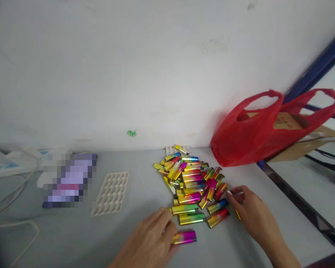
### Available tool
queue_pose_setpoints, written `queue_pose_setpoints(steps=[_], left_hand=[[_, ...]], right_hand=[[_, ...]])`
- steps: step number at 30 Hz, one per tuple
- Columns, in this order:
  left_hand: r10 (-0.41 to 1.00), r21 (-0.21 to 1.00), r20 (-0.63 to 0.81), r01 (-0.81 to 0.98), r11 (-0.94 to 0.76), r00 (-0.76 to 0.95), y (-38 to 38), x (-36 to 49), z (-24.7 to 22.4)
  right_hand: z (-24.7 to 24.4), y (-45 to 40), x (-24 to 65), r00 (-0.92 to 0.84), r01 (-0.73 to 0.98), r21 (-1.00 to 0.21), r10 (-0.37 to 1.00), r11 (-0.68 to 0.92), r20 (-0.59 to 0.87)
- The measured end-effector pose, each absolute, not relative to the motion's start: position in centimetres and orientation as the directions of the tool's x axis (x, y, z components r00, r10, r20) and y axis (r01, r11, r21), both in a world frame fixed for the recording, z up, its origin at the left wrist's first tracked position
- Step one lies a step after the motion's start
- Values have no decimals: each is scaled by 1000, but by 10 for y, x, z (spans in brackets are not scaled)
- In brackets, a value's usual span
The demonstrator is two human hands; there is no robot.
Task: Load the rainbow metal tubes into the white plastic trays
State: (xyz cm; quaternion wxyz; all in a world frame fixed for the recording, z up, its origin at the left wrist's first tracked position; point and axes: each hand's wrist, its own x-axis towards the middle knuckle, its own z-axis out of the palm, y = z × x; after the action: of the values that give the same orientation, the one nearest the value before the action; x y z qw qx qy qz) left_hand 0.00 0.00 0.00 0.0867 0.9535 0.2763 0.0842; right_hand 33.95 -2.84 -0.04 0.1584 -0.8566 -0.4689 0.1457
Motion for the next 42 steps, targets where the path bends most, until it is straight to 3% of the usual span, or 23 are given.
queue_pose_setpoints(steps=[6, 9, 14, 16, 20, 23, 25, 32, 42], left_hand=[[503, 135, 184, 485, -864, 845, -13, -12, -6], [510, 145, 172, 490, -859, 843, -16, -15, -9], [547, 126, 162, 532, -837, 822, -10, -16, -4], [580, 172, 187, 555, -814, 793, -5, -16, 7], [701, 375, 244, 601, -706, 671, 11, -9, 37], [843, 607, 144, 627, -489, 518, 29, 4, 54], [885, 696, 76, 611, -377, 459, 41, 17, 60], [898, 742, 131, 559, -369, 419, 61, 52, 63], [919, 823, 90, 490, -286, 384, 60, 51, 58]], right_hand=[[-10, -39, 357, 530, 800, -286, 845, -527, -72], [-12, -39, 359, 517, 807, -336, 856, -485, 6], [-5, -32, 345, 547, 705, -501, 835, -502, -67], [-1, -28, 339, 540, 709, -514, 840, -483, -45], [6, -20, 330, 548, 686, -574, 837, -447, 3], [15, -6, 323, 526, 662, -646, 849, -381, 38], [20, 8, 317, 493, 676, -656, 868, -336, 63], [14, 49, 296, 437, 739, -613, 891, -280, 120], [9, 37, 295, 491, 729, -619, 853, -291, 178]])
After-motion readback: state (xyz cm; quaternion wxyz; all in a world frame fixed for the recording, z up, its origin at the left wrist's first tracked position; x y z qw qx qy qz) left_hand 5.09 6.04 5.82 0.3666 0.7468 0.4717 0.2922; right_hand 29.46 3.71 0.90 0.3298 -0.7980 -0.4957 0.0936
